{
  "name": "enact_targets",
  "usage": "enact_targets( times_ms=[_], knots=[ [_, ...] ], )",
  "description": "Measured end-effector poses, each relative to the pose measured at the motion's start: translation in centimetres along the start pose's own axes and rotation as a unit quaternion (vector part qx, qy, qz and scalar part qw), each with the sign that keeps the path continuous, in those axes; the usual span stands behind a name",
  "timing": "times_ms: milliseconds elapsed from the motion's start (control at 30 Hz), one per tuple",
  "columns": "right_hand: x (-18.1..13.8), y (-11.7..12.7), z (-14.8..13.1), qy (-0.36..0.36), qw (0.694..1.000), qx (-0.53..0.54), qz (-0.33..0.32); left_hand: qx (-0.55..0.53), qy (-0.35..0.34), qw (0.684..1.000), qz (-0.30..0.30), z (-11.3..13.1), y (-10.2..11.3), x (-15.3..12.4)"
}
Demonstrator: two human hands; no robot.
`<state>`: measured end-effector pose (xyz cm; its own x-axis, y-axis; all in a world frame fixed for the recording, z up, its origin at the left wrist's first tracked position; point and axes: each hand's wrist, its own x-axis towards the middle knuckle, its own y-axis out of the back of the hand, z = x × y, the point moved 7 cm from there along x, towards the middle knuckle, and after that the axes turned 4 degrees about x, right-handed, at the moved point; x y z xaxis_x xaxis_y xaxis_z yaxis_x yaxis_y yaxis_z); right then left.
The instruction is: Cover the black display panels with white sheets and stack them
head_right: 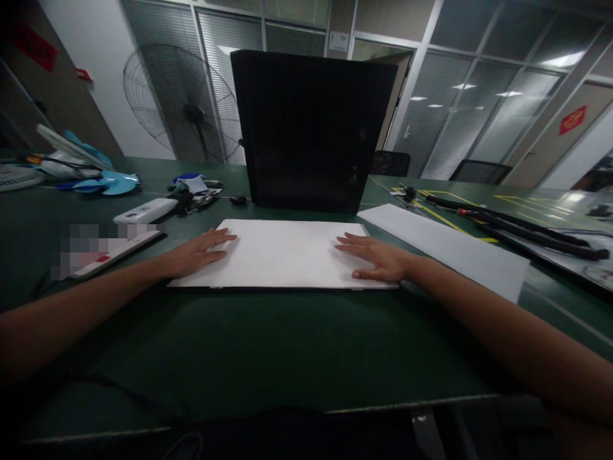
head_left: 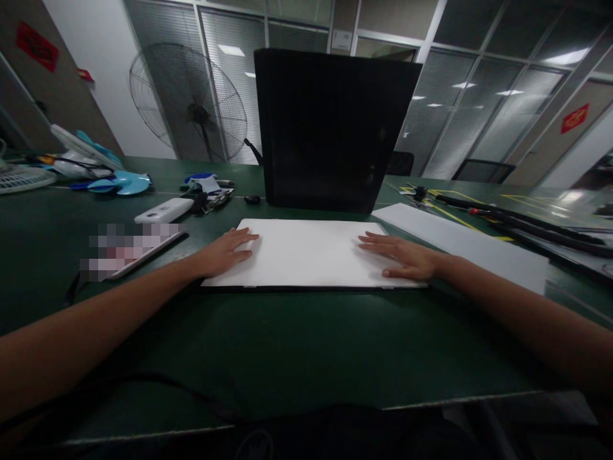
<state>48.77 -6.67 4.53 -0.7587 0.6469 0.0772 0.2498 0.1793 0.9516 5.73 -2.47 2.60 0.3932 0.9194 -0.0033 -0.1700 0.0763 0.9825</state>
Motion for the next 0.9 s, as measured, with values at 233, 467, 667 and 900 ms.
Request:
enact_targets(
  times_ms=[233, 467, 667, 900],
  knots=[
    [0.6, -1.5, -2.8, 0.013, 0.998, -0.019, -0.065, 0.001, -0.008, 1.0, 0.027, -0.4, 0.1, 0.3],
    [0.6, -1.1, -3.1, 0.047, 0.998, -0.01, -0.038, 0.014, -0.002, 0.997, 0.075, 0.1, 0.8, 0.5],
    [0.6, -0.5, -2.0, 0.072, 0.997, -0.013, -0.026, 0.004, -0.009, 0.995, 0.095, 0.3, 0.9, 0.5],
    [-3.8, 5.0, 10.1, -0.24, 0.937, -0.177, 0.181, 0.014, -0.001, 0.995, 0.1, 0.0, 0.8, 0.5]
  ],
)
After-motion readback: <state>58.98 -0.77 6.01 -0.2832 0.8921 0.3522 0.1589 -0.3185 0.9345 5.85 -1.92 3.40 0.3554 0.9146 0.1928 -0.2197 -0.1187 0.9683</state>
